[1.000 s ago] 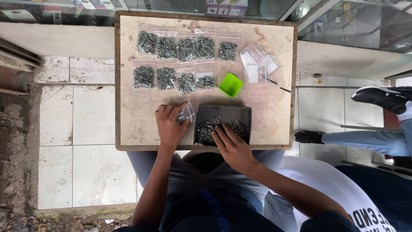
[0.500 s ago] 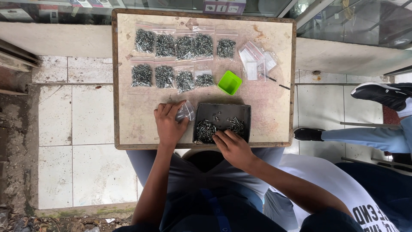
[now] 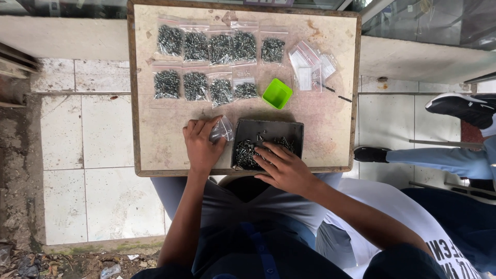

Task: Sorting small metal screws from a tray and placing them into individual plastic bags.

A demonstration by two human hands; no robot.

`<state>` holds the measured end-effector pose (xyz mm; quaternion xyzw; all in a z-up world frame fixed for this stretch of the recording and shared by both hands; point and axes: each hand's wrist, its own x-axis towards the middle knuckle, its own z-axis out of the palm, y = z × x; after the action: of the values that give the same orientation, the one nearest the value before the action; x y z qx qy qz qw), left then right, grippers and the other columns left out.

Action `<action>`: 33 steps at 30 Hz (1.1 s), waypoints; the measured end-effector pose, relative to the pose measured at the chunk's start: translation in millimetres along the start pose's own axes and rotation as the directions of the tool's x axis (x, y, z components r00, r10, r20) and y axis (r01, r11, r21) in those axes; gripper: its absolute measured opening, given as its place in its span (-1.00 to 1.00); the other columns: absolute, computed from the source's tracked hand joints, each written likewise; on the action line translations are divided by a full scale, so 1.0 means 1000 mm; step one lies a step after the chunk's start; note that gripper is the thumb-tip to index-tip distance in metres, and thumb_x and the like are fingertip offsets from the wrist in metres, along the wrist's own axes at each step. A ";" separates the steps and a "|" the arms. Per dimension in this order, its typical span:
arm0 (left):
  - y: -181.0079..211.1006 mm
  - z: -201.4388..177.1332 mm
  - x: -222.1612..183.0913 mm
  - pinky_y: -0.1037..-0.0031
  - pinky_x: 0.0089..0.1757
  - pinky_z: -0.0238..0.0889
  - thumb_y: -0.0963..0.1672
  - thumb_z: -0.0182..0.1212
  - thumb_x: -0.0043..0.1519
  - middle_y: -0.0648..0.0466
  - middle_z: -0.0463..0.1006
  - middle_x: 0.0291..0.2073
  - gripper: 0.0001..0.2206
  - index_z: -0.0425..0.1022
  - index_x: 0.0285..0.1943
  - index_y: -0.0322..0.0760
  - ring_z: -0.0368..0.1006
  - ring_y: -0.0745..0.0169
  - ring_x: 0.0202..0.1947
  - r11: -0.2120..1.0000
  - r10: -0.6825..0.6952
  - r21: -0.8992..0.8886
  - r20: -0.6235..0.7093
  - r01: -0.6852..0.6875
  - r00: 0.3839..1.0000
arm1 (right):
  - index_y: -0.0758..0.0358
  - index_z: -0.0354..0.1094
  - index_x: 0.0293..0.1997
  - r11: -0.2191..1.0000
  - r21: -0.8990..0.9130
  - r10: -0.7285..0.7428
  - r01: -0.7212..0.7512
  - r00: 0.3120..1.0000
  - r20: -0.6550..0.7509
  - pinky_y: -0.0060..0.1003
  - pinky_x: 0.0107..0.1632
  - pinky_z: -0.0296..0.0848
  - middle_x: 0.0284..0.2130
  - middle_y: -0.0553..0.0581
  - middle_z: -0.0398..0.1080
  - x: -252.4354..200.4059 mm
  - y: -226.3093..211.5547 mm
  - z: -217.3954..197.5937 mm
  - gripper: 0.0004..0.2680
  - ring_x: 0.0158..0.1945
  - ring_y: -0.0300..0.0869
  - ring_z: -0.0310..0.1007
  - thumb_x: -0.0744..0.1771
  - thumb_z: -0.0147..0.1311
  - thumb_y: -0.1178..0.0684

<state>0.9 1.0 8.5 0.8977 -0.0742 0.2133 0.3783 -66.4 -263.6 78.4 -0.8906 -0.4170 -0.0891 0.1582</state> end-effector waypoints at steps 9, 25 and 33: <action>0.004 -0.003 0.002 0.26 -0.07 0.20 -0.23 0.52 -0.06 0.11 0.57 -0.32 -0.51 0.75 0.12 -0.14 0.44 0.07 -0.16 1.000 -0.021 0.013 0.052 0.020 0.998 | 0.30 0.51 0.19 0.893 0.360 0.092 -0.272 0.891 0.445 0.06 -0.01 0.59 -0.05 0.34 0.52 0.042 0.034 -0.047 -0.69 0.00 0.22 0.54 0.31 0.16 0.34; 0.004 -0.003 0.005 0.26 -0.08 0.17 -0.26 0.46 -0.09 0.11 0.56 -0.33 -0.50 0.74 0.11 -0.18 0.44 0.05 -0.17 1.000 -0.005 -0.013 0.041 0.006 0.999 | 0.07 0.33 0.33 0.995 0.053 -0.103 0.088 0.836 0.538 -0.07 -0.10 0.57 -0.01 0.21 0.29 0.041 0.055 -0.022 -0.53 0.01 0.09 0.42 0.26 0.37 0.20; 0.001 -0.001 0.002 0.29 -0.07 0.18 -0.26 0.47 -0.07 0.13 0.58 -0.31 -0.51 0.73 0.12 -0.15 0.45 0.06 -0.15 1.000 -0.001 -0.019 0.025 0.002 1.000 | 0.10 0.39 0.36 0.916 0.086 -0.370 0.391 0.747 0.552 -0.08 0.04 0.60 0.36 0.24 0.30 0.042 0.040 -0.026 -0.56 0.36 0.20 0.30 0.29 0.28 0.22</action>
<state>2.5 1.3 11.0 0.8967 -0.0803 0.2010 0.3860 -9.1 -266.5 106.3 -0.7761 -0.6156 0.1367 -0.0072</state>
